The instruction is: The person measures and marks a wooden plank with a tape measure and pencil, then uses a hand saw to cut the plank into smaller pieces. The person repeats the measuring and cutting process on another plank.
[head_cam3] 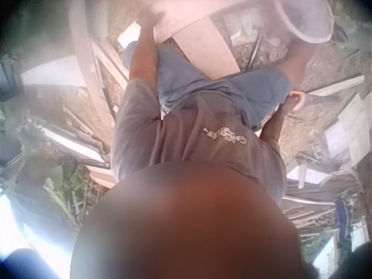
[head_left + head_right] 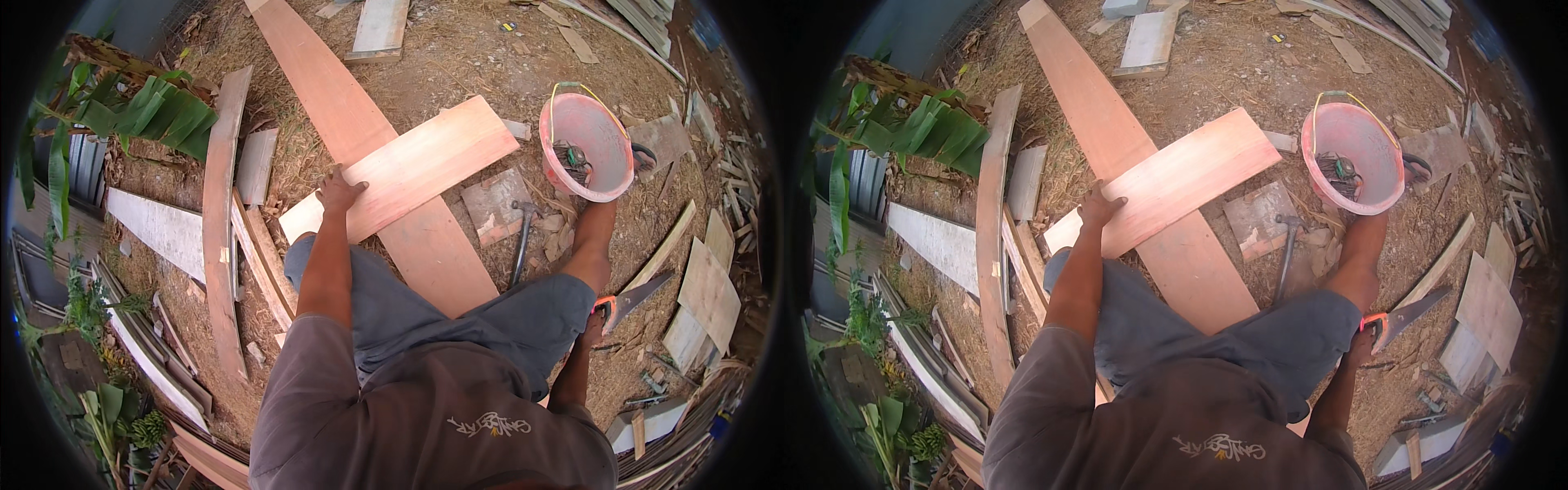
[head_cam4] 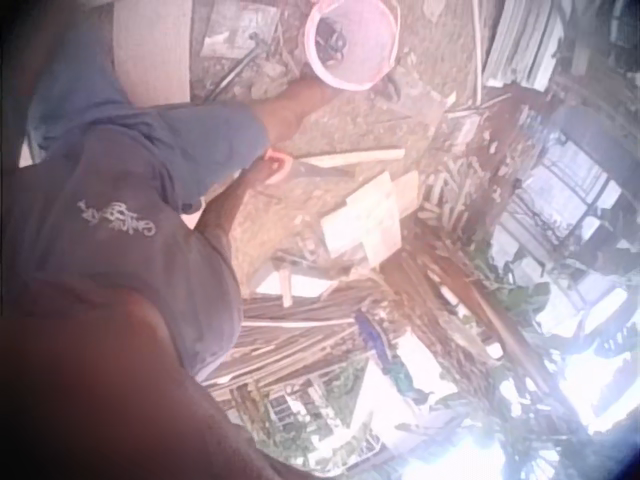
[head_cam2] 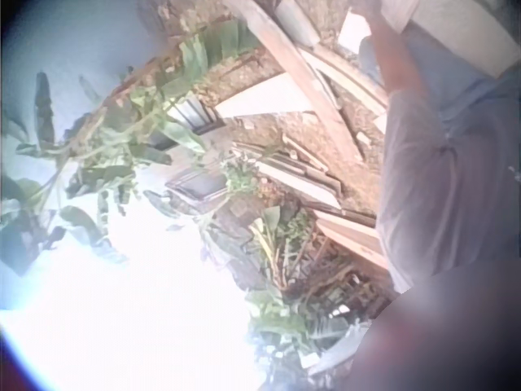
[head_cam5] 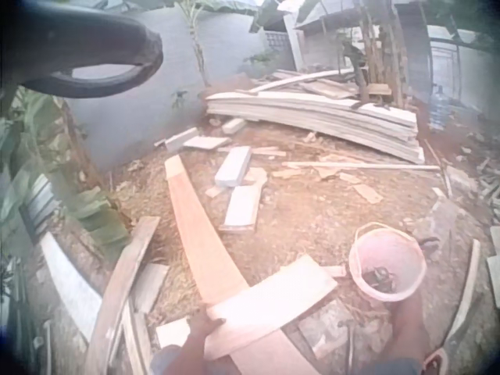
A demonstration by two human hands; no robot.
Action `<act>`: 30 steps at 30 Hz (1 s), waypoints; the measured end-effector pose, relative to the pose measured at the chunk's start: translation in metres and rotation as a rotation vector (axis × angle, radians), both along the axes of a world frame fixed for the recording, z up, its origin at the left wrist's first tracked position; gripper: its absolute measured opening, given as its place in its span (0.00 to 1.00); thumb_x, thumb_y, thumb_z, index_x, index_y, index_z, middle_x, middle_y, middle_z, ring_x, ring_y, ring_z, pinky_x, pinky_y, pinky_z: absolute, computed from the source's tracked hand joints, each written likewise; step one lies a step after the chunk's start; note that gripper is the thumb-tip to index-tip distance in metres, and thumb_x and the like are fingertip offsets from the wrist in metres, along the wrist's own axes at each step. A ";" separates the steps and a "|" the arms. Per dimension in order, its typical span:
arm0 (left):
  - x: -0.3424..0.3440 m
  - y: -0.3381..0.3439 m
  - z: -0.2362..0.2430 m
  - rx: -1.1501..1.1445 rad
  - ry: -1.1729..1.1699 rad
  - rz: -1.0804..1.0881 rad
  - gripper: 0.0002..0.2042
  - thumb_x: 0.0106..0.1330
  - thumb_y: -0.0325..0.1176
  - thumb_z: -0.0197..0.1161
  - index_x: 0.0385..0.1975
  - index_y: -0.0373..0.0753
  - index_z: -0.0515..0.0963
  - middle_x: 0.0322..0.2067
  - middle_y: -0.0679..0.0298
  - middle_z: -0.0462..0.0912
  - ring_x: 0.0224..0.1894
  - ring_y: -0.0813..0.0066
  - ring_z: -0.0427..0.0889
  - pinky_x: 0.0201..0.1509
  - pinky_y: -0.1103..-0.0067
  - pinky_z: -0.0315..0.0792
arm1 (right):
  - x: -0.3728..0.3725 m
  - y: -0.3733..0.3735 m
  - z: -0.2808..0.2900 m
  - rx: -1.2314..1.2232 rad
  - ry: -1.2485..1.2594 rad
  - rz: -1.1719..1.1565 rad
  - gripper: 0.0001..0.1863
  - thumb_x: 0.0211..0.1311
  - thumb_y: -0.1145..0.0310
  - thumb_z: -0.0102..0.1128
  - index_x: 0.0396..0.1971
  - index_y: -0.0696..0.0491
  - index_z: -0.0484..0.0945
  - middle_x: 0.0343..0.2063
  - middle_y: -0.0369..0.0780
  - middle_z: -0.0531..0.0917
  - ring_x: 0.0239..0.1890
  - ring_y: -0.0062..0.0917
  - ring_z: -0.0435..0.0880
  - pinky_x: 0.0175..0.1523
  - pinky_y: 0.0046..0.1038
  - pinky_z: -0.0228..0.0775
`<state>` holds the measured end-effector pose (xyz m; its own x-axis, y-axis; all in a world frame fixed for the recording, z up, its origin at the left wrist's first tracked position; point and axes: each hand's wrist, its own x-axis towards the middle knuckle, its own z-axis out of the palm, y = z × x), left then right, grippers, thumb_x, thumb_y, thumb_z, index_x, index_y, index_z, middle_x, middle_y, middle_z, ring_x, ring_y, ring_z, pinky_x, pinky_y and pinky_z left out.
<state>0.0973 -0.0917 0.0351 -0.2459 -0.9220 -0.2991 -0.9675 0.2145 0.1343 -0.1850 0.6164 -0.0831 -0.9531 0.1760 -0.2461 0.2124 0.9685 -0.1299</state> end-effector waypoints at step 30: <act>-0.020 0.044 0.007 0.039 0.409 -0.068 0.30 0.69 0.35 0.58 0.70 0.37 0.57 0.60 0.38 0.74 0.59 0.41 0.77 0.62 0.61 0.72 | 0.071 -0.262 0.171 -2.050 -0.395 -0.069 0.19 0.75 0.58 0.51 0.53 0.58 0.76 0.42 0.39 0.85 0.43 0.24 0.85 0.49 0.29 0.79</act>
